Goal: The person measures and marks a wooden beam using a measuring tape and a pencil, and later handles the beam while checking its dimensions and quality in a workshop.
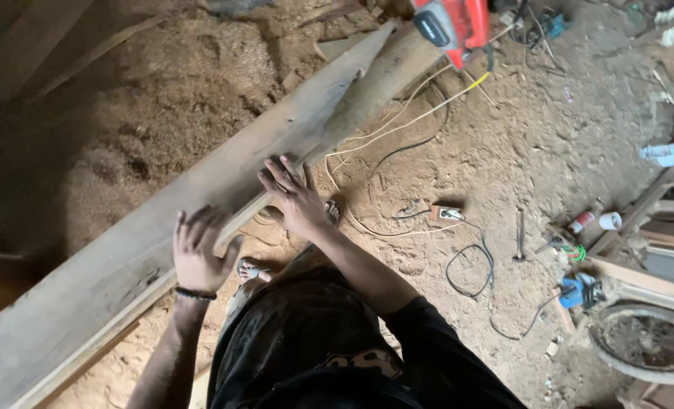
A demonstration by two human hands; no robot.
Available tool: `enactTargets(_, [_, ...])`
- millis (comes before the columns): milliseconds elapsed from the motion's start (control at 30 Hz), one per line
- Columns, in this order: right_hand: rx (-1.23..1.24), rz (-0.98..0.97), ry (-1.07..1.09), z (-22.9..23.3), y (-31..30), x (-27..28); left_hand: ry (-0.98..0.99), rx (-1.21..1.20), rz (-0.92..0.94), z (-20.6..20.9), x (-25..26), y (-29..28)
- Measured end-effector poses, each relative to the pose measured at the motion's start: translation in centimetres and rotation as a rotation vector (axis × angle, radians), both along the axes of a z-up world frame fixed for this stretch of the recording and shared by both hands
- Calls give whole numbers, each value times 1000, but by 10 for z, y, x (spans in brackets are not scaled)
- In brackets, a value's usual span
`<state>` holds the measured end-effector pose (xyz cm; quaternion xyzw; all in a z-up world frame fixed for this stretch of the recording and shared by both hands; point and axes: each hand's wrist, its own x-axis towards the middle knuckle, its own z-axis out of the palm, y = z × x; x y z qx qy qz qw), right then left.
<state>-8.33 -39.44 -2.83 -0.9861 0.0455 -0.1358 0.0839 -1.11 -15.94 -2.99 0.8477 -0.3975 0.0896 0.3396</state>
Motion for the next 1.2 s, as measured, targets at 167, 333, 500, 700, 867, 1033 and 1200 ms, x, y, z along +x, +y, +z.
enactTargets(167, [301,-145,-196,-11,-82,-16,61,-177,-232,18,-14,-113])
enactTargets(333, [404,-418,-267,-27,-210,-56,171,-252,-386,11,-25,-229])
enactTargets(500, [702,-534,-289,-27,-353,-91,326,-214,-425,-1,-35,-363])
enactTargets(700, [913,-651,-345,3,-488,-106,383,-190,-549,6,-51,-533])
enactTargets(867, [1005,-616,-516,13,-569,-83,404,-44,-640,41,-38,-629])
enactTargets(1033, [1007,-661,-648,23,-600,-62,357,118,-697,47,-3,-695])
enactTargets(1200, [1099,-742,-688,30,-642,-56,197,56,-658,41,18,-758])
